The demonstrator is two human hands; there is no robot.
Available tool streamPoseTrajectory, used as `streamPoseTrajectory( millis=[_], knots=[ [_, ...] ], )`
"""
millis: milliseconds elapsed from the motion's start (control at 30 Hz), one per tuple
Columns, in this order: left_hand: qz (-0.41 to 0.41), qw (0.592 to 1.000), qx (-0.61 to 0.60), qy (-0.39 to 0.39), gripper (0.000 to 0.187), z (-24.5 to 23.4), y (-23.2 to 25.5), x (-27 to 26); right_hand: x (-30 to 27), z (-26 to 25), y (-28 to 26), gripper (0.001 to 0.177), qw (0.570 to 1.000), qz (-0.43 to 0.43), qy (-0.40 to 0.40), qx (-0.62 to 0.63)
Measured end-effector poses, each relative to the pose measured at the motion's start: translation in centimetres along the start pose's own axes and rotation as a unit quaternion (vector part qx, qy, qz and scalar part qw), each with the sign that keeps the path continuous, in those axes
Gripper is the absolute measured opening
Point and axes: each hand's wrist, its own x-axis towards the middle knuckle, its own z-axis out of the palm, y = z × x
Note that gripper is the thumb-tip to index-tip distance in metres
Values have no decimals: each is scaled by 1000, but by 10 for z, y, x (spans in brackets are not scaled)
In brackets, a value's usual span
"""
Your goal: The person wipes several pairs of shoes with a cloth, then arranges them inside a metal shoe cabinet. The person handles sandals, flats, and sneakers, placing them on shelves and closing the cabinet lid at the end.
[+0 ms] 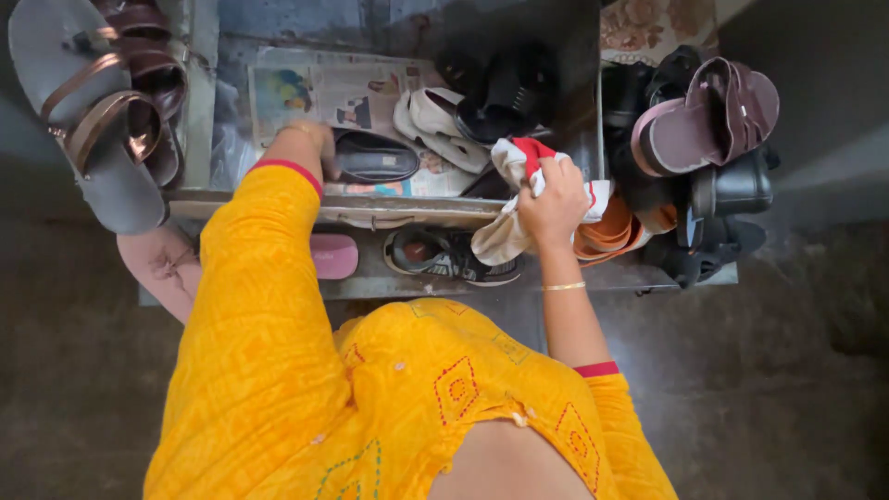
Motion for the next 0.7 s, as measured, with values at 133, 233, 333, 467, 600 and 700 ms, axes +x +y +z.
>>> streamPoseTrajectory(
  millis=[133,233,333,467,600,700],
  knots=[
    [-16,1000,-3,-18,49,-9,11,-5,4,-6,-2,36,1000,7,15,-1],
    [-8,999,6,-35,47,-8,9,-1,7,-6,-6,35,1000,12,22,4],
    [7,998,15,-64,45,8,11,3,3,-7,-9,32,1000,20,18,8],
    [45,996,11,-70,42,11,27,21,9,-14,-10,30,999,10,31,21],
    [84,994,10,-74,40,15,39,52,11,-15,-14,28,999,17,35,35],
    [114,991,-21,-59,38,13,52,68,7,-14,-11,29,998,14,45,34]
  ],
)
